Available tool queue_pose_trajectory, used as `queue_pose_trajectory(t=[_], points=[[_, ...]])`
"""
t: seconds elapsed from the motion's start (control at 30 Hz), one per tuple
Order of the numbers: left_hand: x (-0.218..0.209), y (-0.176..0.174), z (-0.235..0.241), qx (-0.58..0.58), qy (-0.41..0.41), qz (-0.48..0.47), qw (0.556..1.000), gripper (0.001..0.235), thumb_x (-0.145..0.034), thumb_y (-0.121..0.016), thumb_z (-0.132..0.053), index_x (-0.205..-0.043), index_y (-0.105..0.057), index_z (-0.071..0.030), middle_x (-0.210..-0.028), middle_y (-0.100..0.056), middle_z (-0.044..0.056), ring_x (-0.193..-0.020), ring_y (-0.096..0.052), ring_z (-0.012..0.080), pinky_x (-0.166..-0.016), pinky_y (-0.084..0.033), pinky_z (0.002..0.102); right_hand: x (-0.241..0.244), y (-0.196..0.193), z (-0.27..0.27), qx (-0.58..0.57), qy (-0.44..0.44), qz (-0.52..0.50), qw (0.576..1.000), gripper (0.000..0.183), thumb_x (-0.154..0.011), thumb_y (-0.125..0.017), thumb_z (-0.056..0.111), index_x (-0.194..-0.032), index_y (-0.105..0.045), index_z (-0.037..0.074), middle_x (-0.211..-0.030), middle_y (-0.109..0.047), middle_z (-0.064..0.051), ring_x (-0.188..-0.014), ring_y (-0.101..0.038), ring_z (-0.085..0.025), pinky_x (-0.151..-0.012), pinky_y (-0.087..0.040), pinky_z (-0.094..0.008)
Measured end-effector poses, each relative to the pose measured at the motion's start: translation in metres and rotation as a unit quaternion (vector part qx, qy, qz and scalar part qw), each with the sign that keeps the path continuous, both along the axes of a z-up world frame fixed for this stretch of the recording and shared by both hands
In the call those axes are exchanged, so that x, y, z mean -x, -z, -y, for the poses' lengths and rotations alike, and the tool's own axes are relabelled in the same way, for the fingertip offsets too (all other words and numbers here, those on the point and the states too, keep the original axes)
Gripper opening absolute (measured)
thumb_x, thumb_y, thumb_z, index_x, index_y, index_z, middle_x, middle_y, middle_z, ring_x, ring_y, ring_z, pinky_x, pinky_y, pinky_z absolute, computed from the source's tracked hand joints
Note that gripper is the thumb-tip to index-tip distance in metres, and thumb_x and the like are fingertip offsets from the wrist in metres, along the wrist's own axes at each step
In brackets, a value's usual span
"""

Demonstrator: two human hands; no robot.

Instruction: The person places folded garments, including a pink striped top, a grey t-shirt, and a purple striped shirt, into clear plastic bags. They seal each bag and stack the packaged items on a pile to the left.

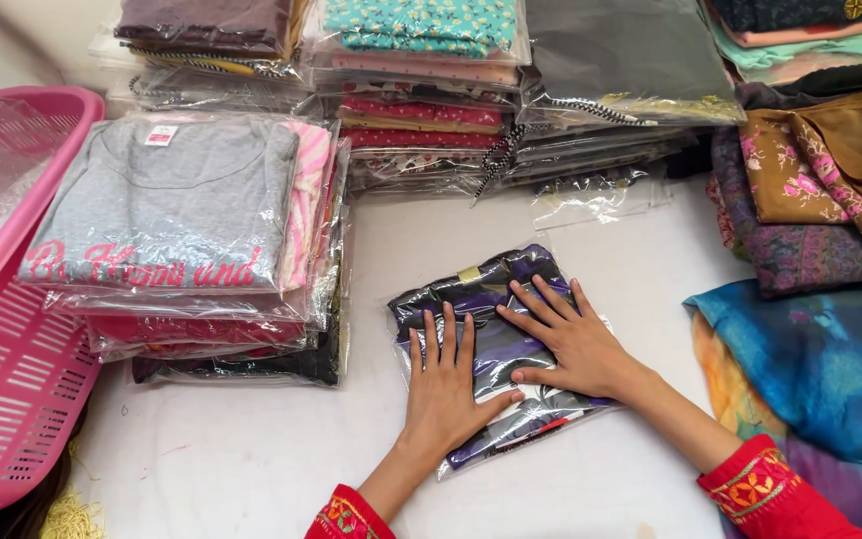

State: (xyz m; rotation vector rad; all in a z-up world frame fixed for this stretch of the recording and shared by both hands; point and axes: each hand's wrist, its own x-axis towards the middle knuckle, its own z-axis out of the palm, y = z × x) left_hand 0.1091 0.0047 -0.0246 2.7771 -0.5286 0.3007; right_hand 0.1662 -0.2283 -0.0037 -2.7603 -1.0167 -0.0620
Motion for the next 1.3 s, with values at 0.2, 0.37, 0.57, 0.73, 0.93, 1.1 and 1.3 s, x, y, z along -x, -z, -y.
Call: queue_pose_trajectory(t=[0.2, 0.37, 0.57, 0.73, 0.93, 1.1, 1.3], points=[[-0.001, 0.001, -0.001, -0.004, -0.001, -0.017, 1.0, 0.124, -0.08, -0.057, -0.085, -0.158, -0.022, 0.004, -0.166, -0.007, 0.031, -0.153, 0.001, 0.049, -0.119, 0.002, 0.063, -0.001, 0.003, 0.0, 0.003, 0.001, 0.0, 1.0, 0.093, -0.083, -0.052, 0.08, -0.158, -0.031, 0.03, -0.167, -0.018, -0.006, -0.154, -0.009, -0.033, -0.118, -0.003, -0.063], [-0.003, -0.001, -0.006, -0.014, 0.0, -0.004, 1.0, 0.123, -0.081, -0.054, -0.086, -0.159, -0.022, 0.003, -0.166, -0.006, 0.031, -0.154, 0.001, 0.0477, -0.12, 0.002, 0.063, -0.005, 0.006, 0.001, 0.008, 0.007, -0.002, 1.0, 0.092, -0.082, -0.05, 0.083, -0.157, -0.031, 0.032, -0.167, -0.019, -0.005, -0.154, -0.007, -0.032, -0.119, -0.001, -0.062], [0.016, -0.011, -0.044, 0.15, 0.039, -0.033, 0.987, 0.102, -0.093, -0.06, -0.063, -0.165, -0.02, -0.002, -0.172, -0.009, 0.024, -0.159, -0.007, 0.0444, -0.125, -0.005, 0.059, -0.03, -0.001, 0.051, -0.272, -0.035, -0.256, 0.927, 0.075, -0.101, -0.038, 0.06, -0.163, -0.025, 0.02, -0.173, -0.022, -0.009, -0.16, -0.013, -0.032, -0.125, -0.008, -0.053], [0.067, 0.005, -0.096, 0.52, -0.192, -0.218, 0.803, 0.084, -0.09, -0.066, -0.035, -0.161, -0.026, -0.014, -0.163, -0.024, 0.013, -0.149, -0.037, 0.0304, -0.112, -0.047, 0.046, -0.005, 0.002, 0.087, -0.163, 0.262, -0.101, 0.946, 0.05, -0.095, -0.057, 0.052, -0.125, -0.071, 0.015, -0.12, -0.067, -0.013, -0.111, -0.066, -0.031, -0.095, -0.053, -0.04], [0.042, 0.014, -0.082, 0.622, -0.198, -0.317, 0.688, 0.099, -0.086, -0.073, -0.028, -0.158, -0.007, -0.012, -0.165, -0.019, 0.012, -0.137, -0.051, 0.0287, -0.105, -0.054, 0.041, -0.013, 0.013, 0.064, -0.129, 0.261, -0.112, 0.95, 0.05, -0.093, -0.064, 0.055, -0.095, -0.076, 0.006, -0.093, -0.069, -0.01, -0.085, -0.07, -0.027, -0.079, -0.055, -0.038], [-0.005, 0.028, -0.082, 0.618, -0.207, -0.366, 0.664, 0.103, -0.083, -0.077, -0.025, -0.157, -0.006, -0.01, -0.144, -0.052, 0.015, -0.116, -0.064, 0.0234, -0.095, -0.057, 0.039, -0.031, 0.01, 0.073, -0.208, 0.282, -0.242, 0.905, 0.048, -0.088, -0.07, 0.052, -0.106, -0.067, 0.008, -0.094, -0.073, -0.009, -0.085, -0.069, -0.019, -0.077, -0.053, -0.033], [-0.006, 0.018, -0.059, 0.529, -0.216, -0.299, 0.764, 0.099, -0.084, -0.081, -0.029, -0.157, -0.017, -0.009, -0.113, -0.072, 0.012, -0.1, -0.069, 0.0185, -0.083, -0.058, 0.034, -0.035, 0.026, 0.069, -0.39, 0.25, -0.353, 0.813, 0.05, -0.086, -0.077, 0.031, -0.124, -0.053, 0.011, -0.095, -0.073, -0.008, -0.088, -0.067, -0.014, -0.076, -0.053, -0.028]])
